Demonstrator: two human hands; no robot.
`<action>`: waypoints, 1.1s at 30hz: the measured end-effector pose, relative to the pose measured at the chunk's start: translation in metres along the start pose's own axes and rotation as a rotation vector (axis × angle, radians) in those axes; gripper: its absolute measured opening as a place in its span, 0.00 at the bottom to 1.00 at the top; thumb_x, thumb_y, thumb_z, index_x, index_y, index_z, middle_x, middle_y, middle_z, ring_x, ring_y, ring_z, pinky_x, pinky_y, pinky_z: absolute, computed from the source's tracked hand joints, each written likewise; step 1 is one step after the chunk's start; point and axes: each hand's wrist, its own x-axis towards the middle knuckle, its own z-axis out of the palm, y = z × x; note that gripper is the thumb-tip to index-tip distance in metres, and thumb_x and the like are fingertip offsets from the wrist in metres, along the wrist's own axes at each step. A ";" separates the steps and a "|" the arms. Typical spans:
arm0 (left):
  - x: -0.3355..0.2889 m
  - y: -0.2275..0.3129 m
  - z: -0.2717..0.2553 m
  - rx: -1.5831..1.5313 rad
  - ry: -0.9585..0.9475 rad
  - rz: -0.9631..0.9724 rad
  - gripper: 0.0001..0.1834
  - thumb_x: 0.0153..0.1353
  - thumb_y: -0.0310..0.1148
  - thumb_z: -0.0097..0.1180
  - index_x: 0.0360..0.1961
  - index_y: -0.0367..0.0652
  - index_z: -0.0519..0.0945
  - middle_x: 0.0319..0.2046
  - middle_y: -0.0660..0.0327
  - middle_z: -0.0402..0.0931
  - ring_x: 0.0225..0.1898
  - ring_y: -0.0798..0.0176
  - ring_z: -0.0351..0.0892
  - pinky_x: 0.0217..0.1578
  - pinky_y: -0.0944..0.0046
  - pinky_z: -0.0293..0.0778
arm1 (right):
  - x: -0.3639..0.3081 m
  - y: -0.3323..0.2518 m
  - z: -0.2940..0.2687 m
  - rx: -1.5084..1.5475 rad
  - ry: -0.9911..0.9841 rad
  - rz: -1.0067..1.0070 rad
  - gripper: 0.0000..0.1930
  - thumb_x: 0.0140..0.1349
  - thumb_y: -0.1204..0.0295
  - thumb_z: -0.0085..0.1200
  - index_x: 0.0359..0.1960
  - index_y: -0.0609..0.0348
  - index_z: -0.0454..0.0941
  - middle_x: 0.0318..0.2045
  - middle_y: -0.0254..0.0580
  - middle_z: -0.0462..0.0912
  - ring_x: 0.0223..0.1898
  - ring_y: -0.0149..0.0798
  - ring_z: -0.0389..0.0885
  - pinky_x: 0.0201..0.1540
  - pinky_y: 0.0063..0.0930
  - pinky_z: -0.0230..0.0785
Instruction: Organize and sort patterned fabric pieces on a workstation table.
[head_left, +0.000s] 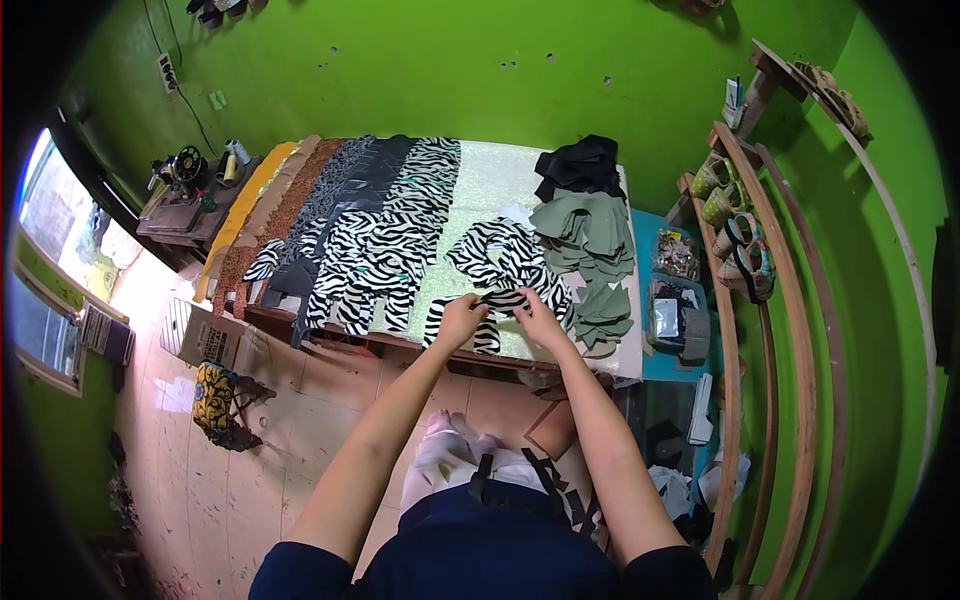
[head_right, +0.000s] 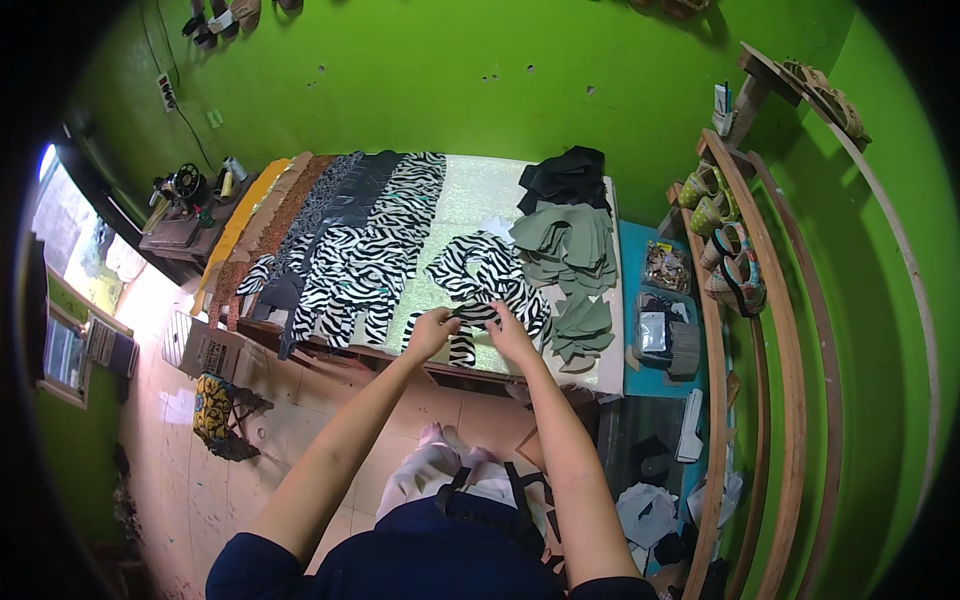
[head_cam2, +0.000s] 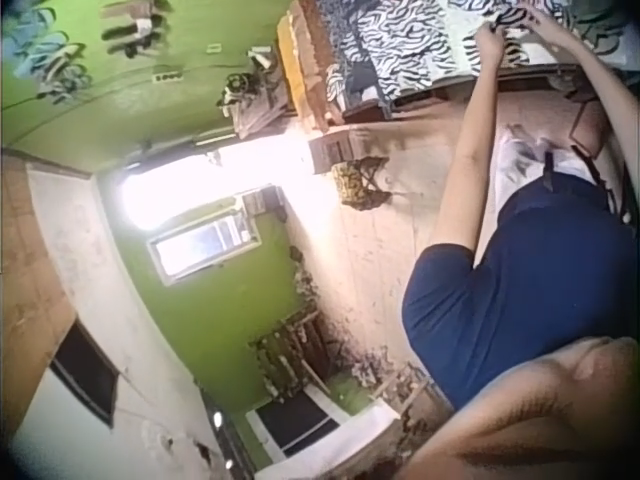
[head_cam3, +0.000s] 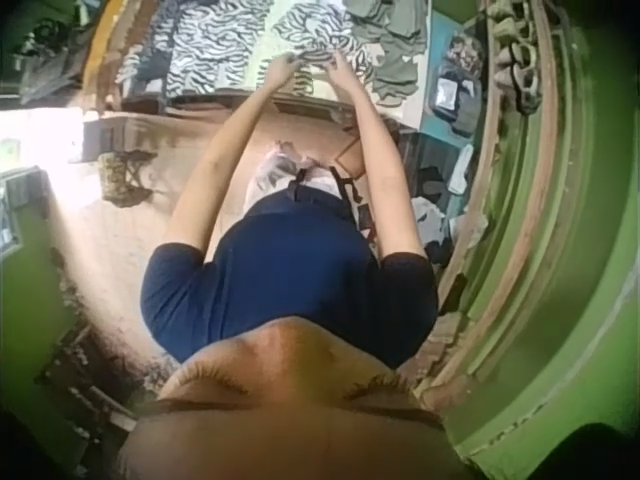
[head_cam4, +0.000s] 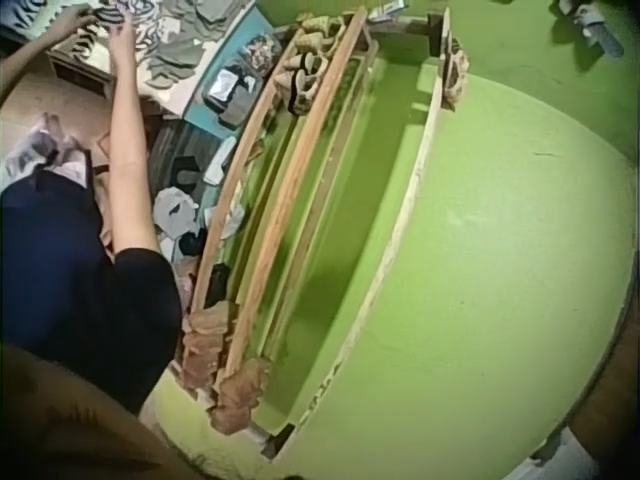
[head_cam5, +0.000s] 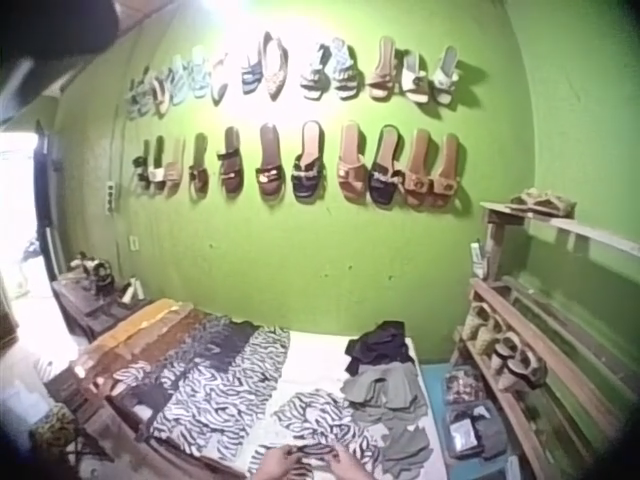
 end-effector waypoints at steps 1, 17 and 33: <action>-0.002 -0.008 -0.008 0.004 0.011 -0.008 0.12 0.54 0.37 0.53 0.28 0.37 0.77 0.21 0.54 0.77 0.25 0.60 0.76 0.28 0.63 0.69 | 0.003 -0.003 0.006 -0.003 -0.042 0.095 0.14 0.58 0.73 0.48 0.46 0.61 0.66 0.28 0.41 0.74 0.27 0.30 0.75 0.31 0.23 0.66; 0.008 -0.057 -0.058 0.423 -0.171 -0.279 0.18 0.55 0.48 0.49 0.32 0.44 0.79 0.28 0.54 0.78 0.33 0.52 0.77 0.33 0.56 0.71 | 0.038 -0.004 0.081 -0.289 0.130 0.254 0.15 0.46 0.72 0.58 0.37 0.60 0.76 0.30 0.49 0.79 0.32 0.45 0.78 0.37 0.32 0.69; 0.017 -0.070 -0.048 0.749 -0.239 -0.102 0.16 0.53 0.44 0.51 0.29 0.39 0.78 0.26 0.53 0.78 0.29 0.51 0.79 0.30 0.55 0.73 | 0.039 -0.017 0.104 -0.555 0.103 0.345 0.18 0.46 0.77 0.58 0.40 0.62 0.69 0.40 0.55 0.69 0.44 0.55 0.70 0.45 0.39 0.65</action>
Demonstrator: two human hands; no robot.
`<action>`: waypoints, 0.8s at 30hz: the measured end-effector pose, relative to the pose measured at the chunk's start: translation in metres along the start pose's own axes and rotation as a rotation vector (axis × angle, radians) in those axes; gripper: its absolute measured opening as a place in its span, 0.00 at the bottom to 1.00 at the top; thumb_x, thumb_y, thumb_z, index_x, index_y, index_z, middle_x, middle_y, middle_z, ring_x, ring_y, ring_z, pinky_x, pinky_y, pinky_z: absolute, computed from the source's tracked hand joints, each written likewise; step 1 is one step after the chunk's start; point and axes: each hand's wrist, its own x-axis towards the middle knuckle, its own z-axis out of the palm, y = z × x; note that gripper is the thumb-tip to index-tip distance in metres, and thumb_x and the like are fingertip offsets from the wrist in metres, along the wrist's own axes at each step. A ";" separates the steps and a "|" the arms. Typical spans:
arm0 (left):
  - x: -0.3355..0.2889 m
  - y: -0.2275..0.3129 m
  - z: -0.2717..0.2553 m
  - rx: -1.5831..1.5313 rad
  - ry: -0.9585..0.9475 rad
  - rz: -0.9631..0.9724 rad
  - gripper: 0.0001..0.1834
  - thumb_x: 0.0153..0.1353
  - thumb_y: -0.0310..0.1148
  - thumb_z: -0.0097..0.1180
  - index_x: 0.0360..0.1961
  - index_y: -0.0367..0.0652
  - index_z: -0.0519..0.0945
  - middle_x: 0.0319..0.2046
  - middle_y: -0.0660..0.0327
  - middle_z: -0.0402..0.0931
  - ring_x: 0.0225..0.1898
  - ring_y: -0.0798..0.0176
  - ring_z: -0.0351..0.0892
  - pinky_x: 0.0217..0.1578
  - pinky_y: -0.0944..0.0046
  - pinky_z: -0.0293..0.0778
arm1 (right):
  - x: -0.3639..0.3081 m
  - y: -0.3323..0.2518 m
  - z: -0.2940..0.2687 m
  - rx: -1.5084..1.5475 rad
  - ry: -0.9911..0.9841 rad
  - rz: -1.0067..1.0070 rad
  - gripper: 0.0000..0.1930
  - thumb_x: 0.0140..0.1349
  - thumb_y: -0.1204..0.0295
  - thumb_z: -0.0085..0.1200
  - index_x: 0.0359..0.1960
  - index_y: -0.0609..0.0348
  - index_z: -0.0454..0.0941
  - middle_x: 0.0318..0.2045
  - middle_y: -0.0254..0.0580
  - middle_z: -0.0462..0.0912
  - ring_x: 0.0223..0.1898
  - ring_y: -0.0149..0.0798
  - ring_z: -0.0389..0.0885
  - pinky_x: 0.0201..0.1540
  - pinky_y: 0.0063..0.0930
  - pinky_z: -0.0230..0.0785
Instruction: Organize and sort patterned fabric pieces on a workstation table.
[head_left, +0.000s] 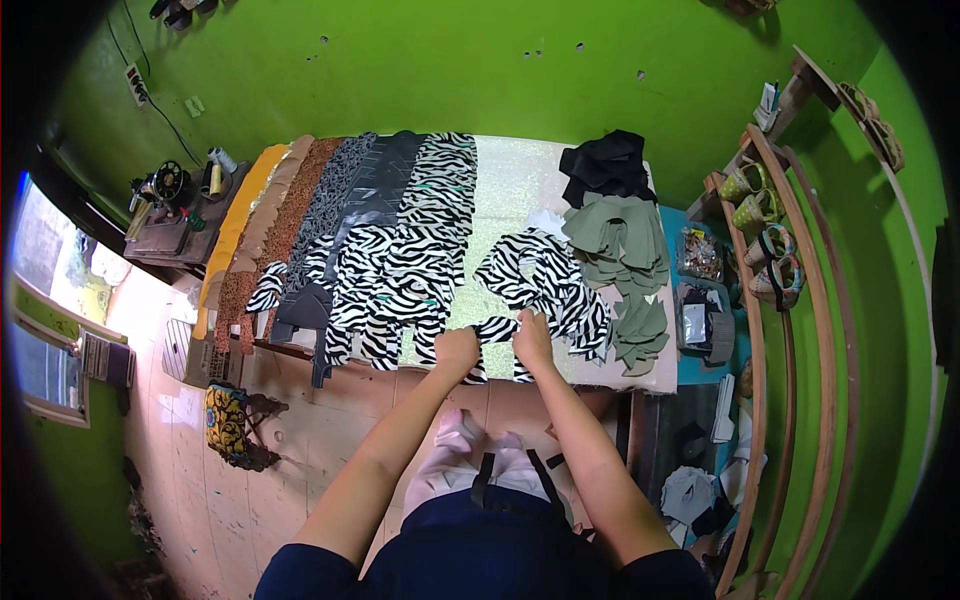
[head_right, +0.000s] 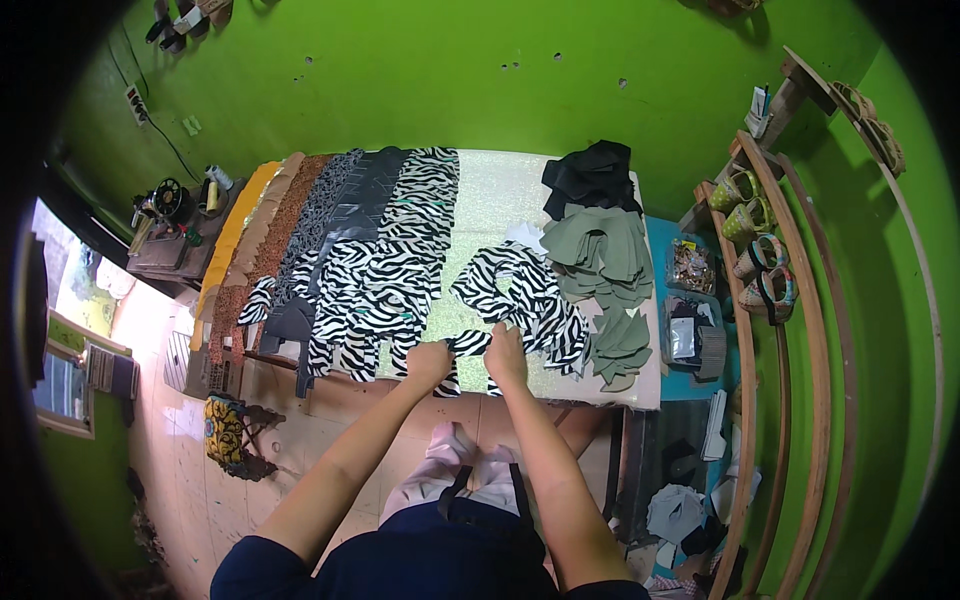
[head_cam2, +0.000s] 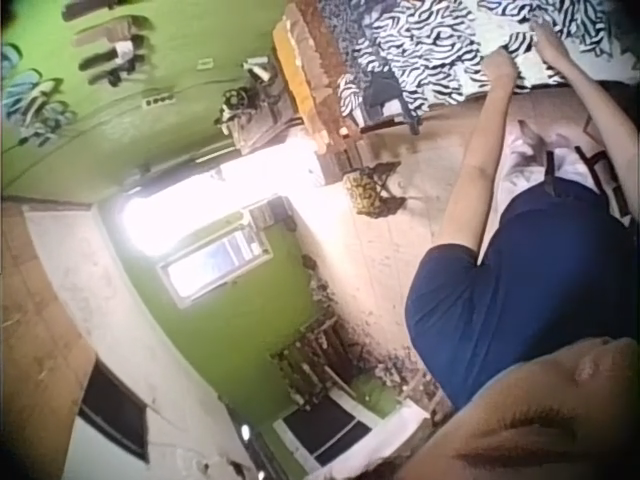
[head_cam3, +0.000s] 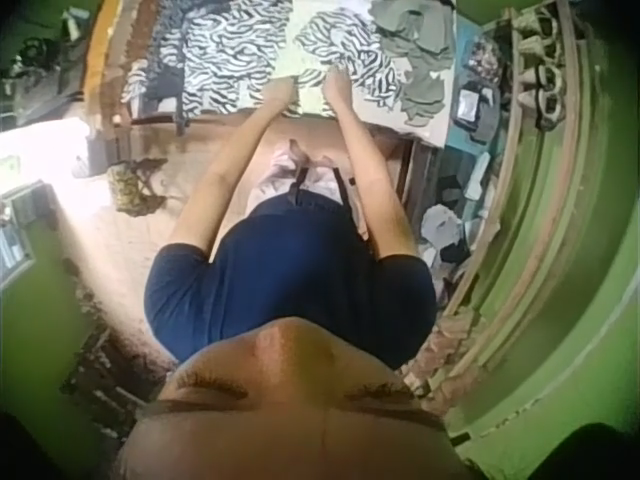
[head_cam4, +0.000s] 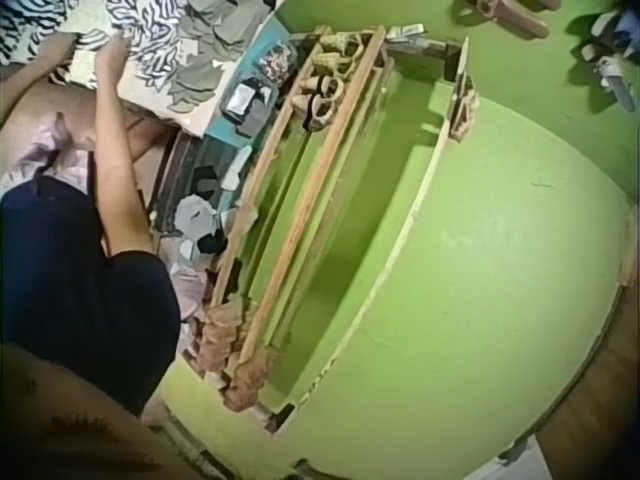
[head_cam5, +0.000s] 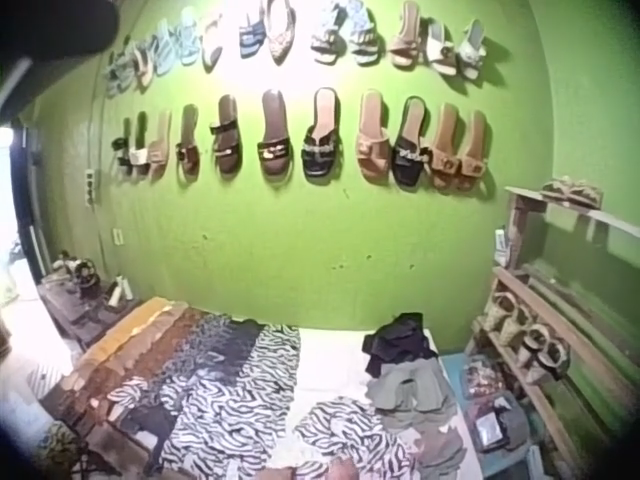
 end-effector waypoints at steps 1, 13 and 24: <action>0.000 0.001 0.000 -0.001 -0.003 -0.002 0.16 0.53 0.44 0.51 0.29 0.39 0.78 0.26 0.53 0.78 0.29 0.51 0.79 0.30 0.55 0.73 | -0.002 0.000 0.000 -0.001 -0.003 0.000 0.18 0.46 0.77 0.58 0.40 0.62 0.69 0.40 0.55 0.69 0.44 0.55 0.70 0.45 0.39 0.65; 0.007 -0.009 0.013 -0.239 0.151 0.150 0.22 0.47 0.30 0.58 0.45 0.43 0.68 0.38 0.55 0.71 0.43 0.51 0.69 0.43 0.57 0.68 | 0.000 0.013 -0.015 -0.067 -0.122 0.005 0.22 0.46 0.69 0.61 0.43 0.62 0.71 0.45 0.56 0.69 0.49 0.53 0.67 0.51 0.36 0.62; -0.022 -0.005 0.008 -0.415 0.178 0.089 0.17 0.53 0.32 0.53 0.41 0.39 0.63 0.22 0.47 0.72 0.28 0.42 0.72 0.29 0.49 0.67 | -0.026 0.023 -0.023 0.158 -0.151 -0.142 0.12 0.55 0.71 0.51 0.40 0.58 0.66 0.35 0.54 0.77 0.38 0.52 0.76 0.39 0.40 0.67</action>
